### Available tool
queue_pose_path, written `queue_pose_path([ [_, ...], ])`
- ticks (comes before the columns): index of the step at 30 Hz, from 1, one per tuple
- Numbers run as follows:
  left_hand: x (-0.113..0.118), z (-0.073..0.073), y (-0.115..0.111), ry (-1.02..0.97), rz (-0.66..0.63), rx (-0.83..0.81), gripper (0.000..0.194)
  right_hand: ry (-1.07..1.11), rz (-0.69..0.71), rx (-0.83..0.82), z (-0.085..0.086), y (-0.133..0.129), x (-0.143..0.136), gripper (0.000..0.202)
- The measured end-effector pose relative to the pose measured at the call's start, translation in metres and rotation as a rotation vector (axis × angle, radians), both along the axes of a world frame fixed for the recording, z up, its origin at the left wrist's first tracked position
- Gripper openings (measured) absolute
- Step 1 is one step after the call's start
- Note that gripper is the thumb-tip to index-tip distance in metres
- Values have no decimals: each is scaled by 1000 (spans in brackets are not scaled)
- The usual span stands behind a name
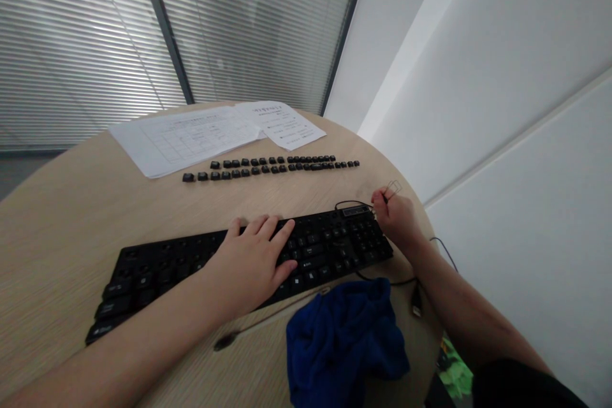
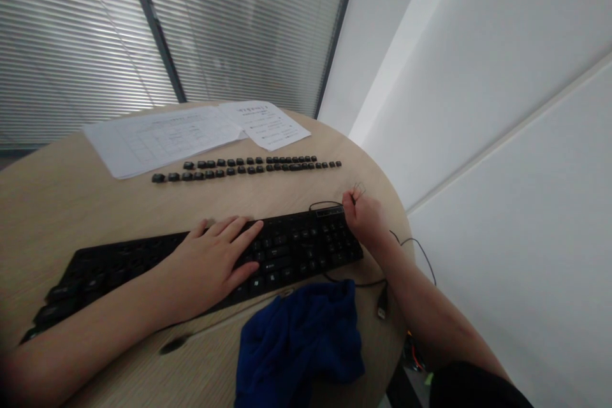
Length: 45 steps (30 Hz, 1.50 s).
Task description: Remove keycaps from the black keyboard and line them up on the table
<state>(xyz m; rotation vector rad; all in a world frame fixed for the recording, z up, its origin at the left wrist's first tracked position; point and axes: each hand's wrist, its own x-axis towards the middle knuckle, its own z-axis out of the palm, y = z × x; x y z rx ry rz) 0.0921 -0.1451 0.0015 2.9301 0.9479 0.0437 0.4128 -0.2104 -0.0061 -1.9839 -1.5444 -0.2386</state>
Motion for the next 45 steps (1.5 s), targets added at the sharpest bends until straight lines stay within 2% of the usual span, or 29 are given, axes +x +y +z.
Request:
queue_pose_path([
  [6, -1, -2, 0, -33, -2, 1, 63, 145, -68, 84, -2, 4, 7, 35],
  [12, 0, 1, 0, -3, 5, -9, 64, 279, -96, 72, -10, 10, 18, 37],
  [15, 1, 4, -1, 22, 5, -10, 64, 223, -47, 49, -7, 9, 16, 35],
  [19, 1, 3, -1, 19, 5, 2, 64, 16, 118, -61, 3, 5, 10, 33],
  [21, 0, 3, -1, 11, 4, 8, 64, 11, 133, -75, 5, 4, 9, 33],
  [23, 0, 2, -1, 3, 5, 7, 65, 106, 91, -35, 3, 6, 12, 34],
  [25, 0, 2, -1, -8, 3, 2, 64, 301, 57, 11, -2, 9, 18, 36],
  [28, 0, 2, 0, -20, 4, -11, 63, 576, 82, 10, -11, 15, 29, 40],
  [35, -1, 0, 1, -33, 3, -8, 63, 779, 136, -7, -17, 20, 52, 42],
  [41, -1, -1, 1, -25, 10, -3, 63, 795, 143, 62, -15, 8, 43, 41],
  [45, -1, 1, 0, -8, 11, -12, 64, 609, 122, 32, -5, -5, 23, 33],
])
